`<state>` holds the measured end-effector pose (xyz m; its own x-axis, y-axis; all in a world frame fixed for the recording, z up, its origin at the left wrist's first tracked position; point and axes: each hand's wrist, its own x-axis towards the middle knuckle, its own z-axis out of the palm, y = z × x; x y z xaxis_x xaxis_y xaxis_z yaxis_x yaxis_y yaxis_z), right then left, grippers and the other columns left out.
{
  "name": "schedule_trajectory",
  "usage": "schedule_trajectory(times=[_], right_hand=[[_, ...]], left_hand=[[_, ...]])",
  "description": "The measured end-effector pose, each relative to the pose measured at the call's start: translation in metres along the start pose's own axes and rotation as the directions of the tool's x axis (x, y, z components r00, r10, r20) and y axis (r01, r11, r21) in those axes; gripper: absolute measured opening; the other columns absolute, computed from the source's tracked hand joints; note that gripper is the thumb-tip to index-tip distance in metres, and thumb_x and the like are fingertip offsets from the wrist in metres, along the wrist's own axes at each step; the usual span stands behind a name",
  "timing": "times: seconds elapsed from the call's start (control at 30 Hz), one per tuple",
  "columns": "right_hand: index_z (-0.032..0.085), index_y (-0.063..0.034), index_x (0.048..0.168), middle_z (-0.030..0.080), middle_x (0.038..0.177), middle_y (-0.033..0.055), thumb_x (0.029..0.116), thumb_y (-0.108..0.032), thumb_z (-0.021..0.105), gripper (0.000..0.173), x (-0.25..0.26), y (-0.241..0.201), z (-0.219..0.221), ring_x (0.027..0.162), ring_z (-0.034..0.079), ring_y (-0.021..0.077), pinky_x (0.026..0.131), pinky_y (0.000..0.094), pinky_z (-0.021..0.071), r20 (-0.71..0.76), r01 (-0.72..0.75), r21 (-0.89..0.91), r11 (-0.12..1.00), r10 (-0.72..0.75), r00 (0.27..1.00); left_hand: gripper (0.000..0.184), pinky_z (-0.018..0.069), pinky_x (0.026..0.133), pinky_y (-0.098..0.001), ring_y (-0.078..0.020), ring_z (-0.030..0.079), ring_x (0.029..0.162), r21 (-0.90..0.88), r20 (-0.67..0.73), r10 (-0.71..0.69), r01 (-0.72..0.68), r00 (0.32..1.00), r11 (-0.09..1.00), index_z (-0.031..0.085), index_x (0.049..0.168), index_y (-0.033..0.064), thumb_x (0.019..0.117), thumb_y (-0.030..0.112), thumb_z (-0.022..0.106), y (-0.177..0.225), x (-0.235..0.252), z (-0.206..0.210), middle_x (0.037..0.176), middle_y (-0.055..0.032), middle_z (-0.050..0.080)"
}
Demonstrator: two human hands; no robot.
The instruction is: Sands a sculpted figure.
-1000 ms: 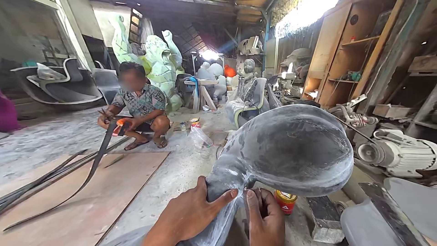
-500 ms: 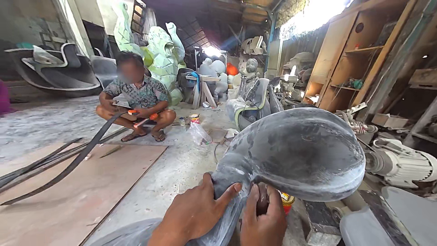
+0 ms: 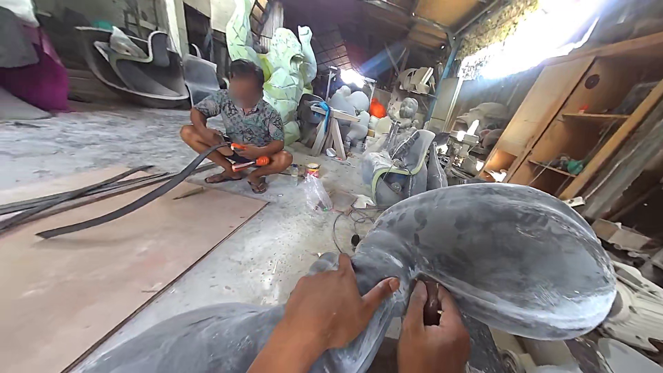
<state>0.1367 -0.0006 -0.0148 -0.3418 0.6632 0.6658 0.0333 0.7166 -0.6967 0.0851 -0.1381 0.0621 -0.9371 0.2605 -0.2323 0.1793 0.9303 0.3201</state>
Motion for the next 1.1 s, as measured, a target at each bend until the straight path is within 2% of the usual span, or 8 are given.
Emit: schedule_trajectory(times=[0.13, 0.27, 0.37, 0.5, 0.63, 0.77, 0.93, 1.1], right_hand=[[0.074, -0.0045, 0.097, 0.068, 0.072, 0.0028, 0.0933, -0.021, 0.07, 0.017, 0.0, 0.007, -0.018, 0.058, 0.065, 0.0109, 0.053, 0.0322, 0.0575, 0.172, -0.048, 0.197, 0.979, 0.014, 0.985], [0.075, -0.0083, 0.095, 0.064, 0.065, -0.0012, 0.0936, -0.026, 0.069, 0.019, 0.009, 0.004, -0.009, 0.053, 0.061, 0.0093, 0.051, 0.0343, 0.0532, 0.1, -0.031, 0.116, 0.993, 0.019, 0.995], [0.075, -0.0057, 0.097, 0.066, 0.068, 0.0004, 0.0934, -0.022, 0.07, 0.017, 0.003, 0.002, -0.02, 0.055, 0.063, 0.0084, 0.051, 0.0304, 0.0556, 0.159, -0.022, 0.177, 0.984, -0.006, 0.987], [0.075, -0.011, 0.093, 0.063, 0.062, -0.0025, 0.0941, -0.031, 0.066, 0.022, 0.014, 0.002, -0.013, 0.053, 0.06, 0.0101, 0.05, 0.0369, 0.0504, 0.126, 0.043, 0.017, 0.999, -0.045, 0.991], [0.075, -0.0103, 0.095, 0.065, 0.064, -0.0016, 0.0955, -0.03, 0.065, 0.022, 0.014, 0.0, -0.025, 0.055, 0.062, 0.0114, 0.052, 0.038, 0.0533, 0.219, 0.052, 0.003, 0.999, -0.051, 0.974], [0.074, -0.0114, 0.092, 0.061, 0.059, -0.0015, 0.0965, -0.033, 0.063, 0.025, 0.022, 0.0, -0.014, 0.051, 0.061, 0.0138, 0.049, 0.0406, 0.0506, 0.189, 0.108, -0.069, 0.992, -0.093, 0.977], [0.074, -0.0084, 0.099, 0.064, 0.062, -0.0018, 0.0973, -0.029, 0.063, 0.023, 0.017, 0.001, -0.026, 0.051, 0.062, 0.0117, 0.048, 0.0374, 0.0551, 0.318, 0.099, 0.063, 0.993, -0.114, 0.941], [0.075, -0.0122, 0.096, 0.061, 0.06, -0.0024, 0.0973, -0.035, 0.061, 0.027, 0.027, -0.006, -0.018, 0.051, 0.059, 0.0139, 0.049, 0.0408, 0.0502, 0.287, 0.165, -0.044, 0.985, -0.146, 0.947]], left_hand=[[0.12, 0.0513, 0.09, -0.063, -0.0417, 0.068, 0.109, -0.016, -0.002, 0.0, 0.0, 1.0, 1.0, 0.038, 0.149, 0.006, 0.0764, 0.1, 0.017, -0.001, 0.0, -0.002, 0.113, -0.021, 0.069], [0.121, 0.051, 0.091, -0.0624, -0.0409, 0.067, 0.11, -0.009, 0.003, 0.005, -0.004, 1.0, 1.0, 0.039, 0.148, 0.0056, 0.0759, 0.1, 0.016, 0.002, -0.002, 0.002, 0.115, -0.0204, 0.069], [0.123, 0.0506, 0.092, -0.0634, -0.0411, 0.067, 0.111, -0.01, 0.004, 0.008, -0.008, 1.0, 1.0, 0.037, 0.151, 0.0061, 0.0747, 0.101, 0.015, 0.001, 0.0, 0.001, 0.116, -0.021, 0.069], [0.121, 0.051, 0.091, -0.0629, -0.0413, 0.068, 0.11, -0.003, -0.001, 0.004, -0.004, 1.0, 1.0, 0.039, 0.148, 0.0059, 0.0754, 0.1, 0.015, 0.003, 0.0, 0.003, 0.114, -0.0209, 0.069], [0.123, 0.0506, 0.091, -0.0631, -0.0419, 0.067, 0.111, -0.007, 0.005, 0.009, -0.009, 1.0, 1.0, 0.038, 0.149, 0.0061, 0.0746, 0.101, 0.015, 0.002, 0.002, 0.001, 0.115, -0.0212, 0.069], [0.12, 0.0508, 0.091, -0.063, -0.041, 0.068, 0.109, -0.007, -0.011, 0.008, -0.009, 1.0, 1.0, 0.04, 0.147, 0.0056, 0.076, 0.1, 0.015, 0.002, 0.002, 0.001, 0.113, -0.0208, 0.069], [0.12, 0.0512, 0.091, -0.0625, -0.0417, 0.068, 0.109, -0.008, -0.01, 0.012, -0.012, 1.0, 1.0, 0.039, 0.147, 0.0061, 0.076, 0.1, 0.015, -0.001, 0.004, -0.003, 0.112, -0.0208, 0.07], [0.118, 0.051, 0.09, -0.0642, -0.0424, 0.068, 0.108, -0.007, -0.009, 0.014, -0.014, 1.0, 1.0, 0.041, 0.146, 0.0062, 0.0769, 0.099, 0.016, -0.005, 0.003, -0.002, 0.112, -0.0213, 0.069]])
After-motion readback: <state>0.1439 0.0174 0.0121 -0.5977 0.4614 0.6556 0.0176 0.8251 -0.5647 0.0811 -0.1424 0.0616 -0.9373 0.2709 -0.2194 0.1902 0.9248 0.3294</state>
